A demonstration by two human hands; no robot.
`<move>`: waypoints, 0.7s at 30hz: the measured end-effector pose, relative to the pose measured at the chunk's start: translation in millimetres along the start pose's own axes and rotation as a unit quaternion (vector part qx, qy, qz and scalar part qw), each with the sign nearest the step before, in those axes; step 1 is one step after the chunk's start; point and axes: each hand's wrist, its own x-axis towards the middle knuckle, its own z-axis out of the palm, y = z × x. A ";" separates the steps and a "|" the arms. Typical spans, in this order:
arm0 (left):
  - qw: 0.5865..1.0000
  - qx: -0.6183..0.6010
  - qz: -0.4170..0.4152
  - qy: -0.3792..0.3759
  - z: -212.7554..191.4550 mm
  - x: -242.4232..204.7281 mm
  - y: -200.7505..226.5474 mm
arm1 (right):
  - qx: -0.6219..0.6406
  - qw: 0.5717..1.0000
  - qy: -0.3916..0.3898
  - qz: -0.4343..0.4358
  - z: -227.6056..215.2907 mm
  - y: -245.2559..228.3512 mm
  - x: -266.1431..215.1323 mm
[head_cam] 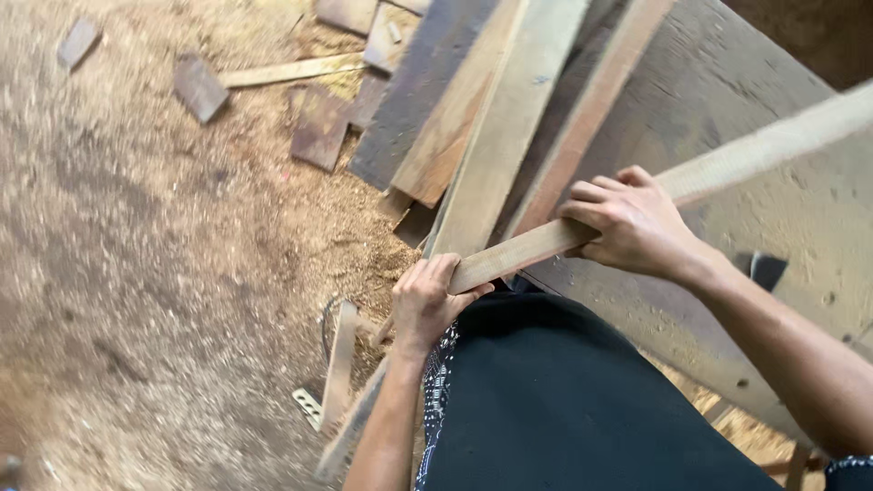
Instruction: The person sands the surface and edges of two wooden boards by hand using a piece of sandpaper.
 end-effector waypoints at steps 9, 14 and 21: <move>0.967 0.032 0.205 -0.148 7.0 48.8 41.5 | 0.113 0.962 0.101 0.227 53.5 -7.5 -117.5; 0.938 0.035 0.280 -0.203 39.0 63.2 78.2 | 0.143 0.929 0.139 0.312 84.4 -8.8 -174.7; 0.897 0.033 0.368 -0.241 105.9 60.0 133.1 | 0.163 0.886 0.151 0.406 139.0 3.6 -259.7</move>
